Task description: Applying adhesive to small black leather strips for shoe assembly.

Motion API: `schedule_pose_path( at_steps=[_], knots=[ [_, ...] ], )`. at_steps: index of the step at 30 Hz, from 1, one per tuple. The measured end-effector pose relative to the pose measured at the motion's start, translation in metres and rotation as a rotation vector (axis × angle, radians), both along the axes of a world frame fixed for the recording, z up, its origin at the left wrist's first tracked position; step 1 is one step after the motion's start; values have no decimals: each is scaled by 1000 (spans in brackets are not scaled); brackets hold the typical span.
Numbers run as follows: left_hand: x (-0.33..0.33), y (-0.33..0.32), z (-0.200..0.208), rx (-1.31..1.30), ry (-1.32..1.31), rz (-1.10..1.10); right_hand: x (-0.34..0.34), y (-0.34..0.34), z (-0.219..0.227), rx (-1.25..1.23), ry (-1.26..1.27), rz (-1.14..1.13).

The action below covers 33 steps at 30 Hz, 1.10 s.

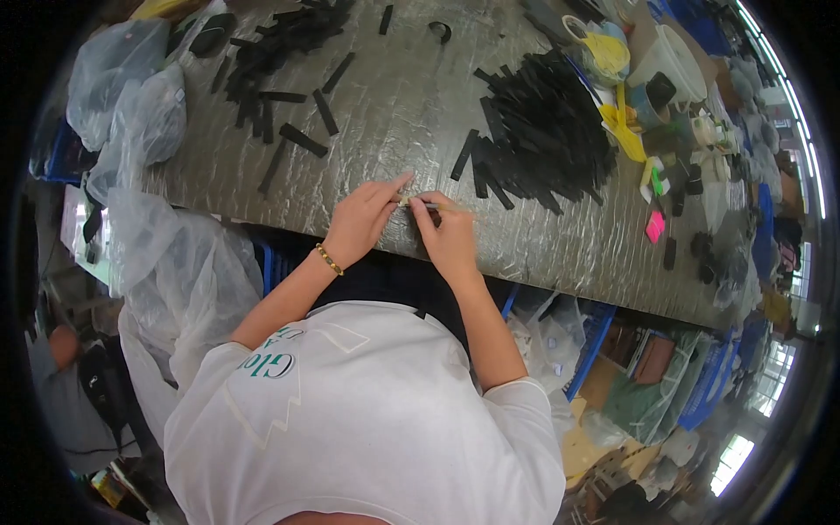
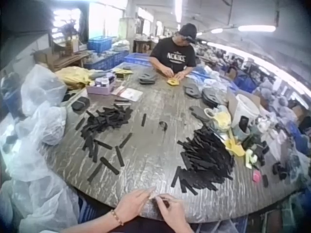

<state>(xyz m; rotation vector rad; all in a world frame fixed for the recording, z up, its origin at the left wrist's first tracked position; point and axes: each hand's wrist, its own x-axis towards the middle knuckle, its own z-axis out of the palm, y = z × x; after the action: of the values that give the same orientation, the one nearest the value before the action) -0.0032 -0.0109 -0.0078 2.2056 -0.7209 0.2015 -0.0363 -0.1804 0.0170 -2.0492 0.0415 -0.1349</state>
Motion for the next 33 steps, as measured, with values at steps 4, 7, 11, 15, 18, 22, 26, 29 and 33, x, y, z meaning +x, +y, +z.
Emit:
schedule_pose_path(
  at_steps=[4,7,11,15,18,22,26,29,33],
  knots=[
    [-1,0,-3,-45,66,0,3,4,-4,13,25,40],
    [-1,1,-6,-39,72,1,5,6,-12,-8,-27,44],
    [0,2,-6,-33,92,3,7,7,-13,-22,-112,48],
    [0,2,-5,-60,66,-11,9,-8,-7,-101,-87,145],
    [0,2,-4,-66,75,-17,11,-23,-6,-116,-100,221],
    [0,2,-2,-55,82,-17,12,-27,-1,-382,-118,276],
    [6,8,5,-137,-133,26,18,-27,-1,-414,-116,308],
    [12,27,13,-104,60,-37,24,-23,5,-332,-215,302],
    [15,48,16,-137,-15,52,21,-8,10,-251,-187,266]
  ],
)
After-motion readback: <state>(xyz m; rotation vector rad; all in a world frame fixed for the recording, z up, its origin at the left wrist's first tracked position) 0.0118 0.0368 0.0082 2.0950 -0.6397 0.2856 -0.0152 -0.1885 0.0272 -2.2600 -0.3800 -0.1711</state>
